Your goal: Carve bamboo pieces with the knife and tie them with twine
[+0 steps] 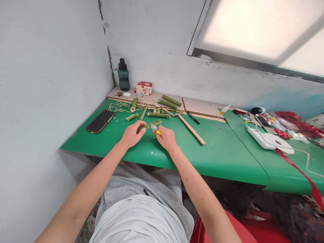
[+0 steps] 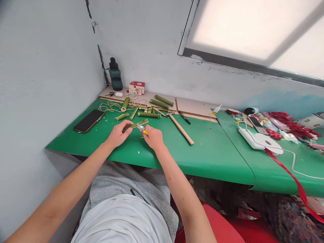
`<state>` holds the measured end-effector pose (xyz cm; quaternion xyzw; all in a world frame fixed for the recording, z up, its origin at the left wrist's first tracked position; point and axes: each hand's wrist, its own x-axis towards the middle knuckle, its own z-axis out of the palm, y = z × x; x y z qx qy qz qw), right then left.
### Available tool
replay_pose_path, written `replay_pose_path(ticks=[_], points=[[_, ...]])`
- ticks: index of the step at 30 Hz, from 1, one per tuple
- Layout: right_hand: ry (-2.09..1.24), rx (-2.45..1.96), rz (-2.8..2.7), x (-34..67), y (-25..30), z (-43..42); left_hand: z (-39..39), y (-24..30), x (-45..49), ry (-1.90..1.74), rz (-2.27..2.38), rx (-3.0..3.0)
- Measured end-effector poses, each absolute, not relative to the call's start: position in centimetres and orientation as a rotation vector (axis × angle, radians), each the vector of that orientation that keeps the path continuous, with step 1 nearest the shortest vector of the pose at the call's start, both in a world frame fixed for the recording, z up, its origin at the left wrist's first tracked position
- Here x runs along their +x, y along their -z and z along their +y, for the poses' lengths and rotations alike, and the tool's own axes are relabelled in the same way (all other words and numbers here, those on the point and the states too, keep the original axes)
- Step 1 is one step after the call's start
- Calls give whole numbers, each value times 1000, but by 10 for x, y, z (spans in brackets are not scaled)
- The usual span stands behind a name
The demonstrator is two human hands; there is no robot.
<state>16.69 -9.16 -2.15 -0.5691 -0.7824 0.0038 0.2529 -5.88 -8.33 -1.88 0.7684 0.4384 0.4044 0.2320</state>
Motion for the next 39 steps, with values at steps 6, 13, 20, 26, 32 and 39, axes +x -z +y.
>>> replay_pose_path(ticks=[6,13,20,26,32,39], points=[[23,-1720,-1810,177,18,-84,-83,20,-59,-1144,1207,2099],[22,-1765,-1608,189,15,-83,-83,18,-59,-1143,1244,2098],[8,-1711,-1665,188,16,-87,-82,17,-60,-1117,1267,2080],[7,-1631,-1876,182,18,-90,-80,19,-60,-1157,1287,2066],[-51,-1447,-2227,164,24,-95,-82,17,-58,-1149,1234,2107],[-38,-1626,-2018,172,22,-87,-84,15,-59,-1117,1233,2110]])
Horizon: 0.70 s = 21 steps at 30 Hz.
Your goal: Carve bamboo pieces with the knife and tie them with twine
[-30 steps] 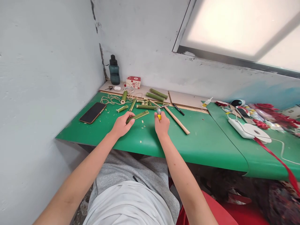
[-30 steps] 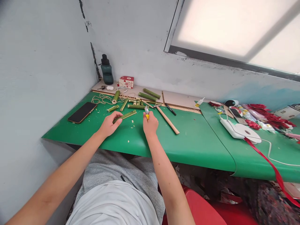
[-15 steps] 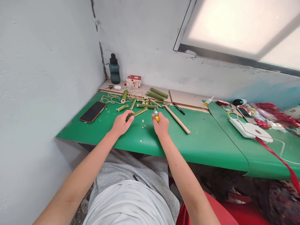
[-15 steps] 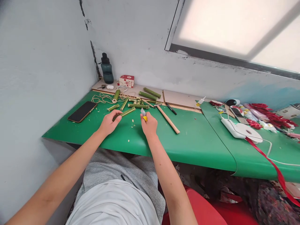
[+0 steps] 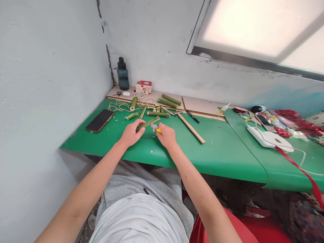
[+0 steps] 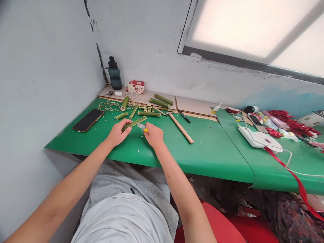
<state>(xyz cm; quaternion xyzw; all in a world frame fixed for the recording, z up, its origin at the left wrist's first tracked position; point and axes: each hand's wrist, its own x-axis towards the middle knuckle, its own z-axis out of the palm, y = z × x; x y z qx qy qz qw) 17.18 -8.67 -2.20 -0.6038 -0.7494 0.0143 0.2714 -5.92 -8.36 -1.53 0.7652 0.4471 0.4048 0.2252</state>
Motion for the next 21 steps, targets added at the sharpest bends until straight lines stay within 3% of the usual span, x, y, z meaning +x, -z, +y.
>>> replay_pose_path(ticks=[6,13,21], points=[[30,-1813,-1534,197,16,-80,-84,14,-59,-1094,1258,2102],[-37,-1707,-1477,200,18,-83,-84,12,-57,-1124,1314,2097],[-75,-1664,-1414,207,19,-84,-80,11,-62,-1445,1421,1979]])
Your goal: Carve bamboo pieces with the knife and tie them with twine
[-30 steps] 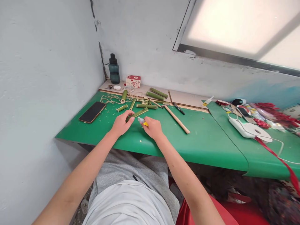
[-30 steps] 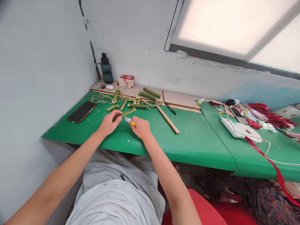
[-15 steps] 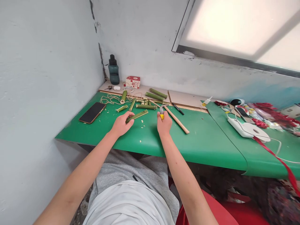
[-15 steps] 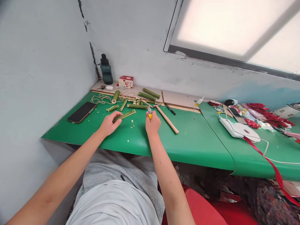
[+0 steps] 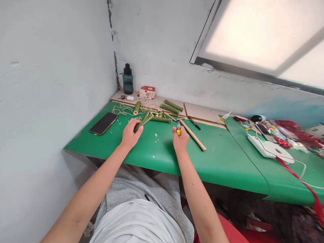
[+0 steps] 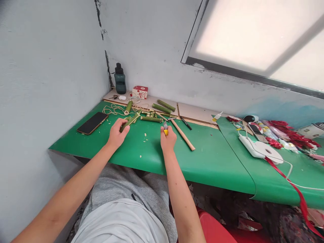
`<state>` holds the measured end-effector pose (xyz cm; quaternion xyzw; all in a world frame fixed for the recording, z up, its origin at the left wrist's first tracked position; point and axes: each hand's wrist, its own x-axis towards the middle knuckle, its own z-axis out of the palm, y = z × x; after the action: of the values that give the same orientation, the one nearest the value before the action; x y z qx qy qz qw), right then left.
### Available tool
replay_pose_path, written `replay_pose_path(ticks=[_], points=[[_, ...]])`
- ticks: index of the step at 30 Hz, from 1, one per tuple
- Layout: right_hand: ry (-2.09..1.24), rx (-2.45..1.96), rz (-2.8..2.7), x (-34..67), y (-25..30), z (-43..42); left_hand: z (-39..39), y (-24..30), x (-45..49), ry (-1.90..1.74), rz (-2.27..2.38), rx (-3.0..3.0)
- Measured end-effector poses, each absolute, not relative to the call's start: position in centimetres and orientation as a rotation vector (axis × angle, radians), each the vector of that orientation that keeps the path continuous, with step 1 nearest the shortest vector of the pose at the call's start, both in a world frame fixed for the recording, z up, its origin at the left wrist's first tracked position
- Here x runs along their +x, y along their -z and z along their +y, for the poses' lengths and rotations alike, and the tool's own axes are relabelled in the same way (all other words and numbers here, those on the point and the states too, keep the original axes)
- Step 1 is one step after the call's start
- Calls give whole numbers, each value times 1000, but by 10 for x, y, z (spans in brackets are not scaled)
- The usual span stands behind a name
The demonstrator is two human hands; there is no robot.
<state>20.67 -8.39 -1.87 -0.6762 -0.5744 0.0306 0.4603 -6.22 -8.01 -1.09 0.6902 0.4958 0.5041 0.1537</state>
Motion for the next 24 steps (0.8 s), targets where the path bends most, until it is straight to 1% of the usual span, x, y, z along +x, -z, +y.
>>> replay_pose_path(ticks=[5,9,18,21,24], points=[[-24,-1721,-1299,212,20,-82,-78,14,-64,-1587,1519,1836],[8,-1820,-1252,215,23,-77,-76,14,-64,-1614,1464,1848],[-22,-1882,-1573,233,25,-65,-76,11,-69,-1621,1418,1874],[-45,-1790,-1695,238,20,-63,-76,12,-67,-1621,1409,1892],[-172,-1618,-1898,221,19,-63,-78,10,-65,-1654,1401,1900]])
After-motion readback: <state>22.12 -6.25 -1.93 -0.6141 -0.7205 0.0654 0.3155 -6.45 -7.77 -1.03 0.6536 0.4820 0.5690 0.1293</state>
